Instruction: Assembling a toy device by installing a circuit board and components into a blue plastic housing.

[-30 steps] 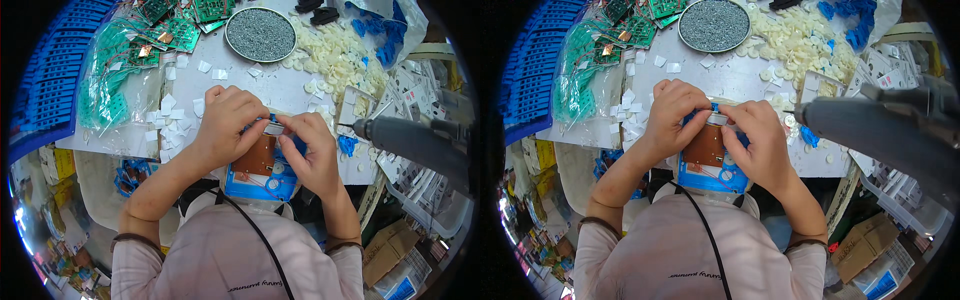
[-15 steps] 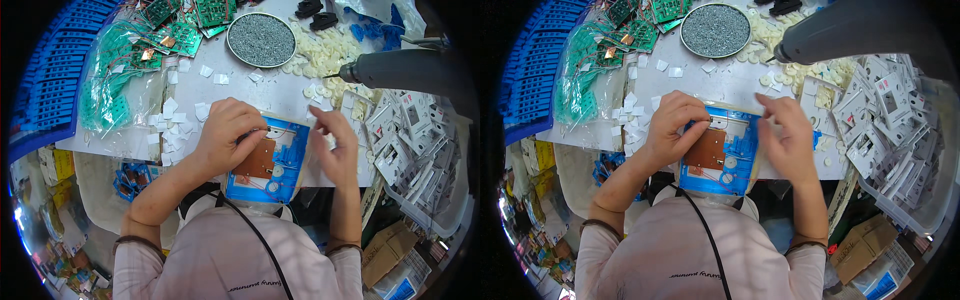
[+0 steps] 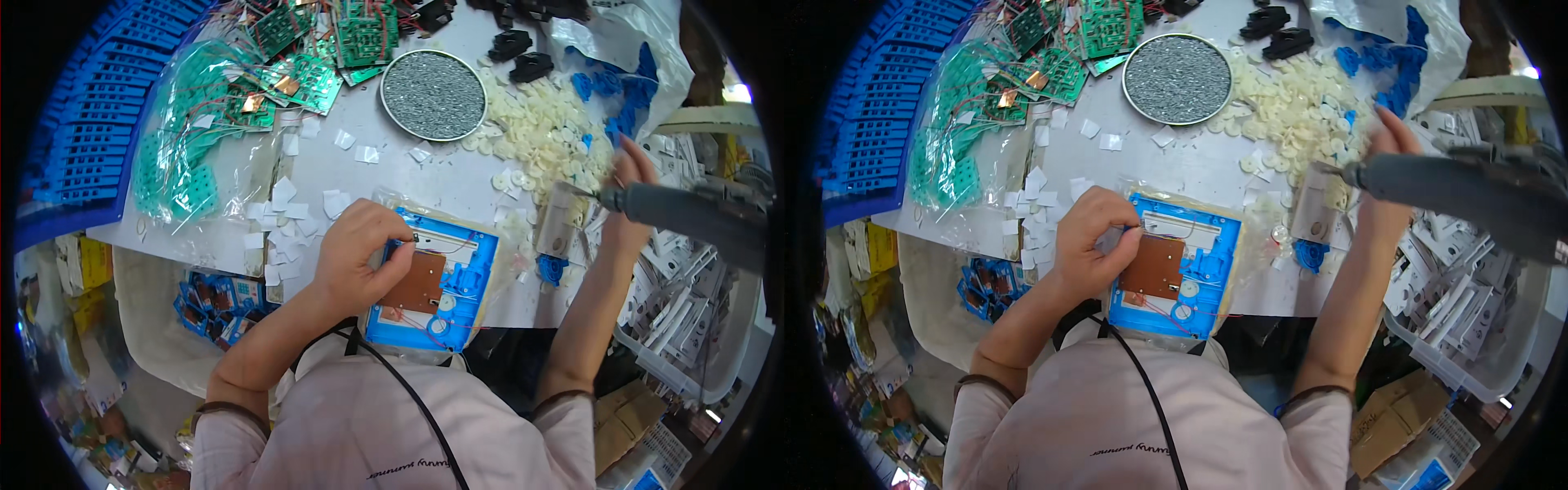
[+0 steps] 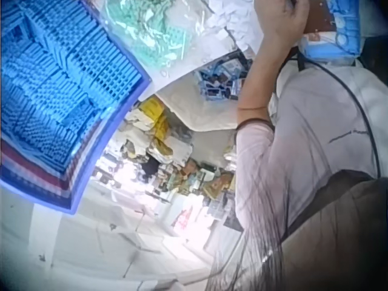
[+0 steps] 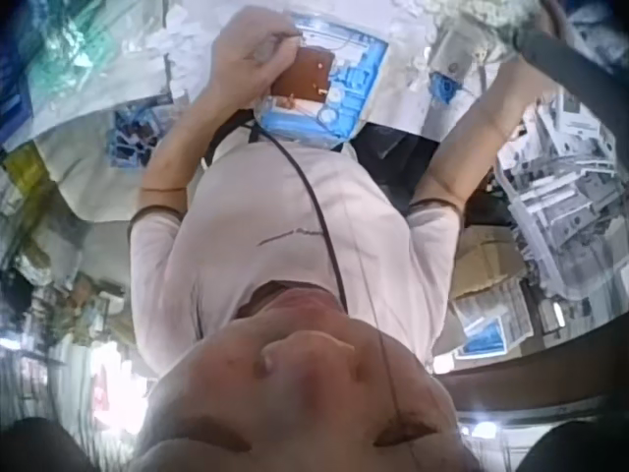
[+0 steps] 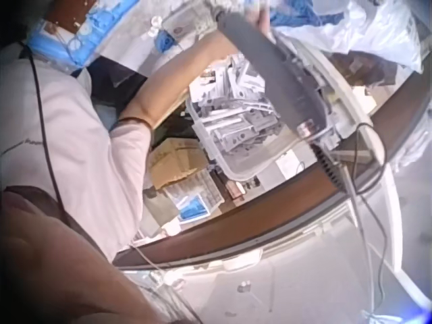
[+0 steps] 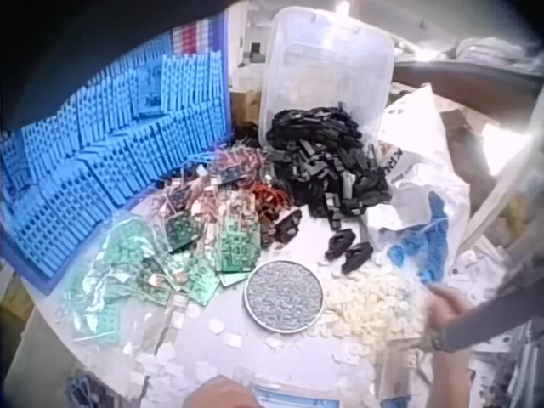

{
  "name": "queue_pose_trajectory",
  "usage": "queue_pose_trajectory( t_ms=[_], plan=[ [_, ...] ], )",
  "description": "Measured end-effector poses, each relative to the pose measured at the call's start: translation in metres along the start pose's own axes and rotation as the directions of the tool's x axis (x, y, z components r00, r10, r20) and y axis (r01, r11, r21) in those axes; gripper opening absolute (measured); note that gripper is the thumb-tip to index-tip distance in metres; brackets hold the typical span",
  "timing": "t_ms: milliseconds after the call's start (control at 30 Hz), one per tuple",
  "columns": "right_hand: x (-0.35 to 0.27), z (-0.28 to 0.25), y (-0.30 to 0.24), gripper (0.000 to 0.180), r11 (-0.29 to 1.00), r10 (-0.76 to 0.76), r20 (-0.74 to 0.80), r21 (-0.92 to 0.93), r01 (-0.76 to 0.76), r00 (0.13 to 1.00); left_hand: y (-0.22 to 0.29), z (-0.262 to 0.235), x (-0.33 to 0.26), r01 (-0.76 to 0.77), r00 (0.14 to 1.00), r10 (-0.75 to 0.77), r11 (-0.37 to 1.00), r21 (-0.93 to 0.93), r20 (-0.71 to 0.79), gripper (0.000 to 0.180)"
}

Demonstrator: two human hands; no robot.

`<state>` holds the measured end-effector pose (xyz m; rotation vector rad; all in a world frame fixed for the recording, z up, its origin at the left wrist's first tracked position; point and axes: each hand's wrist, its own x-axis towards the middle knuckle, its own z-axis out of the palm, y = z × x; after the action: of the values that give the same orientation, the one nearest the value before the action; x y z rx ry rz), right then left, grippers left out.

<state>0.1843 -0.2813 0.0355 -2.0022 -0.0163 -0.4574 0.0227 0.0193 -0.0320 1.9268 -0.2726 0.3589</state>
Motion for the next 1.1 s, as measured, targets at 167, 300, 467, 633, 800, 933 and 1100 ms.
queue_pose_trajectory(
  t_ms=[167,300,467,633,800,933,1100],
  plan=[
    [-0.132,-0.043,-0.030,0.009,0.871,-0.291,-0.063,0.395,0.292,0.955,-0.007,0.003,-0.004,-0.039,0.999,0.038,0.999,-0.027,-0.034,0.017],
    [-0.162,0.007,-0.058,0.040,0.977,-0.214,0.577,0.136,0.166,0.788,-0.002,0.002,-0.012,-0.011,0.999,0.014,0.998,-0.062,0.046,0.016],
    [-0.160,0.033,-0.059,0.057,0.988,0.031,0.780,0.071,-0.136,0.625,-0.003,0.008,-0.012,-0.070,0.997,0.069,0.996,-0.055,-0.022,0.015],
    [-0.144,0.036,-0.060,0.062,0.968,0.053,0.869,0.075,-0.238,0.492,-0.008,0.005,-0.011,-0.157,0.987,0.158,0.987,-0.021,0.036,0.018],
    [-0.104,-0.026,-0.054,0.057,0.985,-0.034,0.977,0.069,-0.160,0.210,-0.008,-0.003,-0.008,-0.134,0.988,0.138,0.989,-0.059,0.076,0.018],
    [-0.033,-0.082,0.016,0.034,0.944,0.318,0.782,-0.209,-0.255,0.537,-0.003,-0.001,-0.012,0.070,0.997,-0.071,0.983,-0.170,0.000,0.015],
    [0.087,0.033,0.048,0.040,0.723,-0.340,0.592,-0.332,0.606,0.731,0.005,0.001,-0.008,0.187,0.982,-0.186,0.968,-0.167,0.019,0.013]
  ],
)
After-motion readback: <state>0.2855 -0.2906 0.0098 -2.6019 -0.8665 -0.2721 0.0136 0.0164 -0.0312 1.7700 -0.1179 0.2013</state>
